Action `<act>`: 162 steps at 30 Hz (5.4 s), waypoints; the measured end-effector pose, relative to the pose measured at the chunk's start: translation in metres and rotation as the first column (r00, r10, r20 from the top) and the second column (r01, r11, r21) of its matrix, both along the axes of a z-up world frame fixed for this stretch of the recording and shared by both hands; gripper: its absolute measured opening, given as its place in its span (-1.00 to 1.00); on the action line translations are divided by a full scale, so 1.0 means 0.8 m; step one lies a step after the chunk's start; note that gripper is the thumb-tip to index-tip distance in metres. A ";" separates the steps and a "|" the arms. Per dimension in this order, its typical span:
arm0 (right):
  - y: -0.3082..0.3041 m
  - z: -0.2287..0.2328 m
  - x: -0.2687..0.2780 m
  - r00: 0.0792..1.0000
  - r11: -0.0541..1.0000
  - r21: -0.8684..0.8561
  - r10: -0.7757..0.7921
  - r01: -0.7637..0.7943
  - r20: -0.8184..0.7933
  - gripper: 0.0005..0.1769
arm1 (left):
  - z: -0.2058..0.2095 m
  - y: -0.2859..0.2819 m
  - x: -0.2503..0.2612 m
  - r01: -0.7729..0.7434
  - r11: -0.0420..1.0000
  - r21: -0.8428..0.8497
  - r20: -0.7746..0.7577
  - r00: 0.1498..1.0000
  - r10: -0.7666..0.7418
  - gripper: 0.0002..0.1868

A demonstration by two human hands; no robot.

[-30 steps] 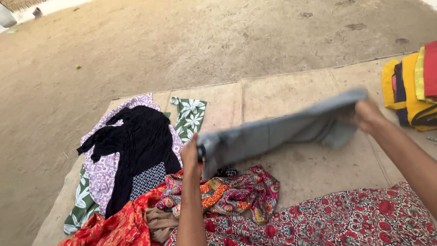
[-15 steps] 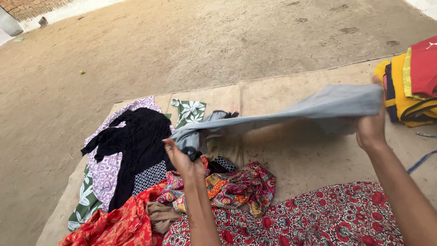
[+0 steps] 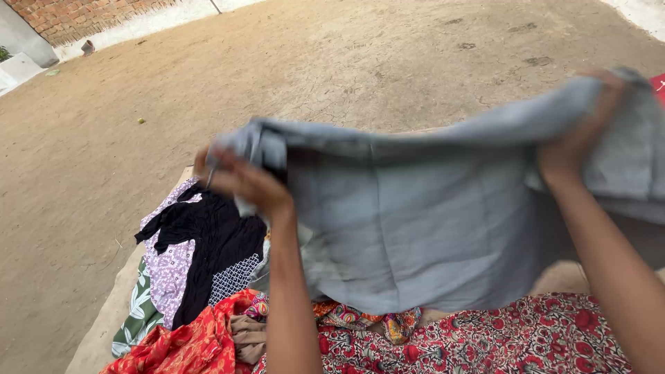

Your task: The person folds clean clothes one at a time on a mat spread on the ground, smoothing each garment flat, folding sleeves and sides inward, and placing finished folded pieces onto a pile of folded clothes at the side.

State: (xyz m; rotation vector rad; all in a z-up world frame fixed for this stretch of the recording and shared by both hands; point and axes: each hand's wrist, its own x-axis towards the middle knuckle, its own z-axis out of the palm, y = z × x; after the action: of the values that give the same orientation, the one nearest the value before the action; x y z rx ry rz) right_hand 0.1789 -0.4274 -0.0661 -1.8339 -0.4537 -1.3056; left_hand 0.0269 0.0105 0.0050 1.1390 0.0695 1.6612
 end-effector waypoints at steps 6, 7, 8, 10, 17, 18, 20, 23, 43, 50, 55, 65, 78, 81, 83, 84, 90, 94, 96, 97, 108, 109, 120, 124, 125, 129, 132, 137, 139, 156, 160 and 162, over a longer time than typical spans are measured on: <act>0.038 -0.087 0.132 0.792 0.869 -0.158 0.334 -0.469 -0.511 0.10 | -0.093 0.074 0.118 0.266 0.952 0.155 -0.776 0.629 -0.049 0.14; 0.041 -0.117 0.136 0.889 0.806 -0.426 0.251 -0.411 -0.383 0.01 | -0.132 0.084 0.122 0.257 0.929 0.268 -0.779 0.624 0.052 0.10; 0.042 -0.149 0.130 0.863 0.765 -0.427 0.330 -0.482 -0.382 -0.02 | -0.178 0.089 0.116 0.253 0.894 0.371 -0.777 0.612 0.149 0.07; 0.042 -0.221 0.101 0.768 0.668 -0.425 0.369 -0.611 -0.524 -0.10 | -0.272 0.097 0.089 0.295 0.796 0.528 -0.801 0.483 0.353 0.10; 0.025 -0.372 -0.037 0.558 0.433 -0.594 -0.221 -0.678 -0.800 -0.01 | -0.474 0.063 -0.047 0.156 0.988 -0.001 -0.977 -0.213 0.033 0.34; 0.025 -0.379 -0.043 0.553 0.444 -0.618 -0.283 -0.649 -0.784 -0.02 | -0.477 0.063 -0.047 0.091 0.994 -0.063 -0.955 -0.294 -0.033 0.23; 0.021 -0.389 -0.044 0.677 0.480 -0.689 -0.236 -0.543 -0.697 -0.14 | -0.479 0.061 -0.047 -0.049 0.984 -0.172 -0.881 -0.439 -0.176 0.04; 0.009 -0.397 -0.034 0.695 0.516 -0.731 -0.315 -0.446 -0.646 -0.30 | -0.470 0.067 -0.038 -0.072 0.963 -0.261 -0.947 -0.174 -0.270 -0.24; -0.043 -0.371 -0.108 0.557 0.267 -0.613 -0.259 -0.743 -0.789 -0.53 | -0.423 0.096 -0.226 0.081 0.980 0.183 -0.983 0.019 0.182 -0.38; -0.047 -0.373 -0.116 0.662 0.335 -0.658 -0.120 -0.675 -0.740 -0.65 | -0.392 0.078 -0.216 -0.074 0.997 -0.031 -0.985 -0.167 -0.043 -0.53; -0.054 -0.383 -0.099 0.523 0.374 -0.532 -0.134 -0.760 -0.842 -0.65 | -0.359 0.076 -0.210 -0.020 0.703 -0.711 -0.662 0.356 -0.660 -0.59; 0.023 -0.321 0.034 0.682 0.446 -0.829 -0.491 -0.337 -0.542 -0.82 | -0.391 0.105 -0.103 0.482 0.621 -0.618 -0.186 0.678 -0.711 -0.30; 0.091 -0.436 -0.082 0.737 0.563 -0.720 -0.265 -0.405 -0.622 -0.35 | -0.513 0.065 -0.075 0.478 0.787 0.390 -0.844 -0.156 0.514 -0.33; 0.087 -0.426 -0.066 0.710 0.533 -0.712 -0.264 -0.457 -0.653 -0.35 | -0.509 0.057 -0.072 0.462 0.760 0.457 -0.807 -0.143 0.572 -0.29; 0.082 -0.426 -0.066 0.703 0.496 -0.717 -0.261 -0.490 -0.661 -0.33 | -0.497 0.047 -0.080 0.466 0.734 0.494 -0.769 -0.161 0.619 -0.26; 0.076 -0.425 -0.068 0.714 0.475 -0.725 -0.248 -0.499 -0.655 -0.32 | -0.489 0.038 -0.085 0.477 0.723 0.500 -0.744 -0.192 0.640 -0.25; 0.002 -0.425 -0.076 0.636 0.521 -0.704 -0.344 -0.483 -0.691 -0.23 | -0.440 -0.043 -0.084 0.537 0.631 0.560 -0.763 0.037 0.646 -0.34; -0.041 -0.442 -0.060 0.334 0.639 -0.648 -0.555 -0.416 -0.762 -0.19 | -0.438 -0.112 -0.064 0.692 0.529 0.491 -0.832 0.191 0.522 -0.40; -0.059 -0.452 -0.048 0.202 0.737 -0.573 -0.538 -0.358 -0.818 -0.18 | -0.444 -0.153 -0.045 0.737 0.496 0.459 -0.838 0.175 0.516 -0.40; -0.068 -0.456 -0.041 0.138 0.781 -0.535 -0.520 -0.323 -0.843 -0.18 | -0.448 -0.170 -0.034 0.758 0.479 0.443 -0.841 0.167 0.515 -0.40; -0.130 -0.466 0.051 0.426 0.830 -0.552 -0.527 0.073 -0.736 -0.28 | -0.478 -0.220 -0.013 0.772 0.636 0.017 -0.909 -0.253 0.331 -0.32; -0.134 -0.463 0.054 0.494 0.840 -0.522 -0.519 0.146 -0.697 -0.23 | -0.478 -0.222 -0.014 0.771 0.637 -0.005 -0.901 -0.280 0.332 -0.31; -0.172 -0.456 0.067 0.124 0.879 -0.336 -0.395 0.337 -0.910 0.00 | -0.473 -0.225 -0.010 0.771 0.635 0.035 -0.859 -0.302 0.413 -0.29; -0.191 -0.480 0.064 0.192 0.880 -0.339 -0.415 0.333 -0.889 -0.48 | -0.456 -0.228 -0.011 0.771 0.637 0.005 -0.863 -0.318 0.392 -0.34; -0.200 -0.487 0.056 0.269 0.862 -0.364 -0.467 0.354 -0.843 -0.50 | -0.450 -0.229 -0.014 0.788 0.616 0.016 -0.849 -0.314 0.424 -0.34; -0.249 -0.495 0.017 0.294 0.739 -0.506 -0.654 0.445 -0.697 -0.54 | -0.425 -0.243 -0.027 0.844 0.535 0.043 -0.834 -0.265 0.485 -0.42; -0.262 -0.491 0.004 0.210 0.700 -0.550 -0.685 0.456 -0.698 -0.27 | -0.417 -0.252 -0.051 0.875 0.481 0.059 -0.847 -0.211 0.488 -0.43; -0.211 -0.454 0.001 0.396 0.678 -0.566 -0.734 0.470 -0.551 0.14 | -0.407 -0.233 -0.053 0.849 0.512 0.133 -0.900 -0.112 0.420 -0.40; -0.159 -0.446 -0.013 0.562 0.710 -0.576 -0.690 0.404 -0.456 0.04 | -0.409 -0.205 -0.050 0.807 0.530 0.259 -0.880 -0.029 0.473 -0.41; -0.005 -0.426 -0.081 0.701 0.570 -0.743 -0.366 -0.351 -0.612 -0.34 | -0.419 0.068 -0.069 0.235 0.966 0.107 -0.983 -0.120 0.138 -0.23; 0.045 -0.419 -0.088 0.761 0.607 -0.779 -0.426 -0.161 -0.489 -0.42 | -0.429 0.088 -0.047 0.177 0.983 -0.041 -0.987 -0.160 -0.012 -0.15; 0.088 -0.410 -0.073 0.765 0.638 -0.747 -0.382 -0.187 -0.518 -0.54 | -0.435 0.092 -0.046 0.224 0.975 0.000 -0.991 -0.129 0.029 -0.17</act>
State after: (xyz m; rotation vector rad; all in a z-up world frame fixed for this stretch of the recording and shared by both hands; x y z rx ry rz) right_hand 0.1207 -0.3573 -0.3945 -2.9217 -0.5690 -0.4143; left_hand -0.0097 0.0841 -0.3426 2.2951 0.8435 0.1604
